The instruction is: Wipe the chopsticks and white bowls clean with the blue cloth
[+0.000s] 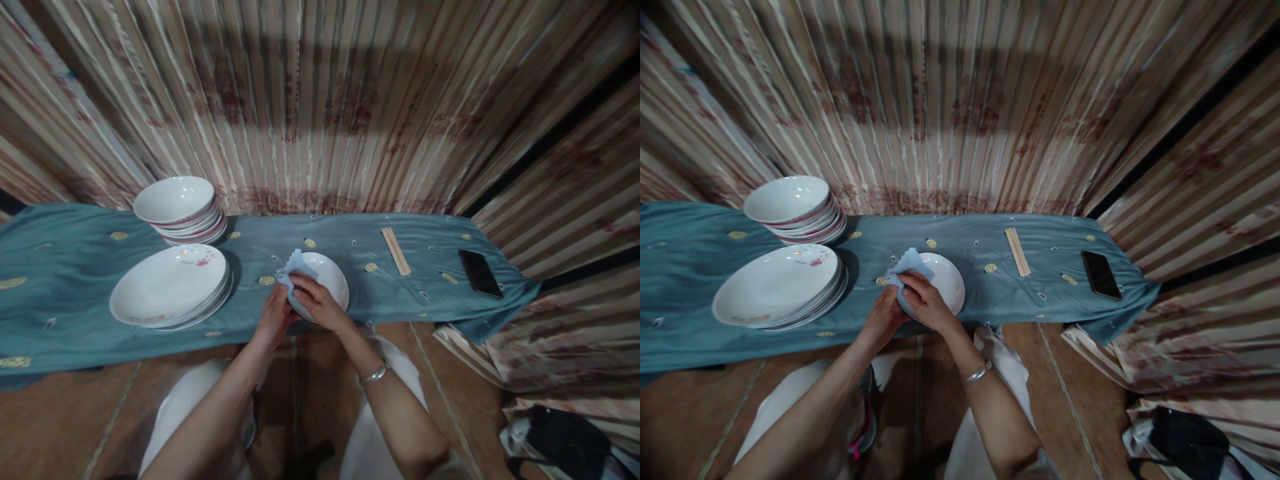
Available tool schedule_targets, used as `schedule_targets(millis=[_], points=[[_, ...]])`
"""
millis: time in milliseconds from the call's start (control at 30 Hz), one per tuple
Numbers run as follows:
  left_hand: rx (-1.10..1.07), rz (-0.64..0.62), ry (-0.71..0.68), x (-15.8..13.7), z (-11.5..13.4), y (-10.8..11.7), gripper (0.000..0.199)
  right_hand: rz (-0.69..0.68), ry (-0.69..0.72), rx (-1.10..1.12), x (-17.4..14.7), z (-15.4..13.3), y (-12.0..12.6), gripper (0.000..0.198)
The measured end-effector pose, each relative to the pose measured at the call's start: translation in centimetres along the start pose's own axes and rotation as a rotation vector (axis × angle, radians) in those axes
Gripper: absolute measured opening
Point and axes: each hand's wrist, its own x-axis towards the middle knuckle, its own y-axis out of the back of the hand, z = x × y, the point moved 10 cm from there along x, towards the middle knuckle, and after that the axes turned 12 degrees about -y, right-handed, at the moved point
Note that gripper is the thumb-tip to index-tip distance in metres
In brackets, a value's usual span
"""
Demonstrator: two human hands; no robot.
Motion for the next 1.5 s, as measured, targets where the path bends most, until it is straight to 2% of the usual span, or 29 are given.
schedule_targets(millis=[367,600,767,900,1000,1167,1300,1500], points=[[-0.043,-0.035,-0.009,0.3,0.5,-0.7,0.057,-0.149,-0.126,0.055,-3.1,1.2,0.2,0.019],[-0.004,-0.035,-0.020,0.5,0.4,-0.3,0.067,-0.152,-0.199,-0.183,-4.9,2.4,2.6,0.015],[0.003,-0.004,-0.018,0.5,0.4,-0.1,0.066,-0.030,-0.239,-0.429,-5.3,3.3,5.0,0.017],[0.003,-0.020,-0.017,0.5,0.5,-0.3,0.064,0.180,-0.238,-0.550,-5.3,4.3,7.2,0.018],[0.012,-0.035,-0.022,0.4,0.6,-0.4,0.062,0.334,-0.215,-0.551,-5.0,4.8,8.6,0.018],[0.008,-0.014,-0.017,0.4,0.5,-0.3,0.063,0.498,-0.181,-0.479,-3.7,5.2,10.0,0.019],[0.019,0.001,-0.004,0.4,0.3,-0.1,0.068,0.575,-0.164,-0.456,-2.6,5.3,10.7,0.019],[0.027,-0.014,-0.005,0.2,0.4,-0.2,0.070,0.597,-0.159,-0.419,-1.1,5.4,10.3,0.022]])
